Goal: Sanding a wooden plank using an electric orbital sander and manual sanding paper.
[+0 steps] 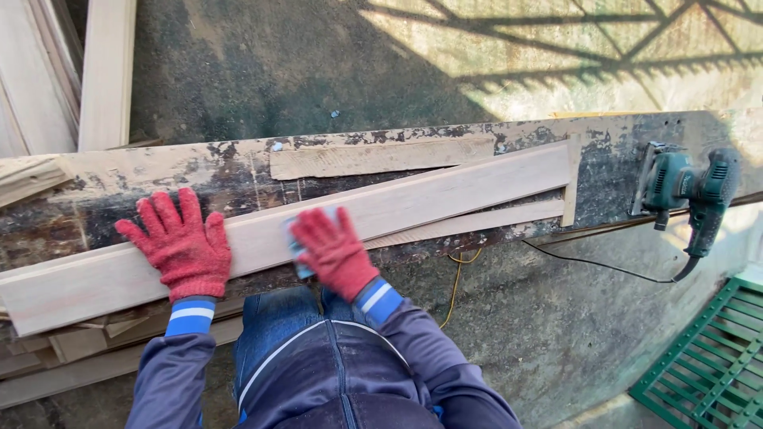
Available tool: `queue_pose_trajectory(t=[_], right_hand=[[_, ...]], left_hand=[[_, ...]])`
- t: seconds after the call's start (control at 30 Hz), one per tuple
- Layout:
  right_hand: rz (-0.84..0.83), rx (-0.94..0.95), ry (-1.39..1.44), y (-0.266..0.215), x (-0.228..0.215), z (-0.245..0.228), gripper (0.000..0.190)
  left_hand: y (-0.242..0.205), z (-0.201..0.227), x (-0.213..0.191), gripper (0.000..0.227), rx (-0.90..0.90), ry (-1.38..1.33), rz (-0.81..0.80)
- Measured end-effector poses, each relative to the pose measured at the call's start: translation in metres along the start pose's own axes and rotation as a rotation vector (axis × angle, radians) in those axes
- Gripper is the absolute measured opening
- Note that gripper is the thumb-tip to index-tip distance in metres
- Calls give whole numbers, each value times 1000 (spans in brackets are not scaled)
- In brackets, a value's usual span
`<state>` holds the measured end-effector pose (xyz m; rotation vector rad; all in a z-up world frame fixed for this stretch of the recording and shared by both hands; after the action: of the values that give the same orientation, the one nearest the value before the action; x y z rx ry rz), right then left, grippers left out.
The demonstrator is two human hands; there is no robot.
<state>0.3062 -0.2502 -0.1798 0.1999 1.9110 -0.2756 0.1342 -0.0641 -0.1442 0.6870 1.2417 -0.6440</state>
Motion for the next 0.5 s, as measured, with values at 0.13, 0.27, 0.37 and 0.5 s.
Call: queue_pose_trajectory(t=[0.13,0.27,0.37,0.5], right_hand=[[105,388,-336,-38,-7,189,69],[-136,826,-382,-59,-24,267,65],[-69,597,-354,-43,0,190,68],[48,-58,-32,1,16,19,71]], left_hand=[[2,5,-1,64,2,10,1],[1,2,-1,65,-29,27,-35],[2,1,1,65,-37,20,-23],[4,4,-4,62,-12,20,5]])
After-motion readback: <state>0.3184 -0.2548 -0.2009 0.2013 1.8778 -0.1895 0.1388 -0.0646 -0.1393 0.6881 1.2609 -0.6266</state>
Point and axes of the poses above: each hand's wrist, its own y-axis towards the middle knuckle, its own x-axis out of the palm, z = x × y, the point moved 3 cm from there along y, towards the middle knuckle, and after that the axes turned 12 degrees about x, right-handed, at the moved point
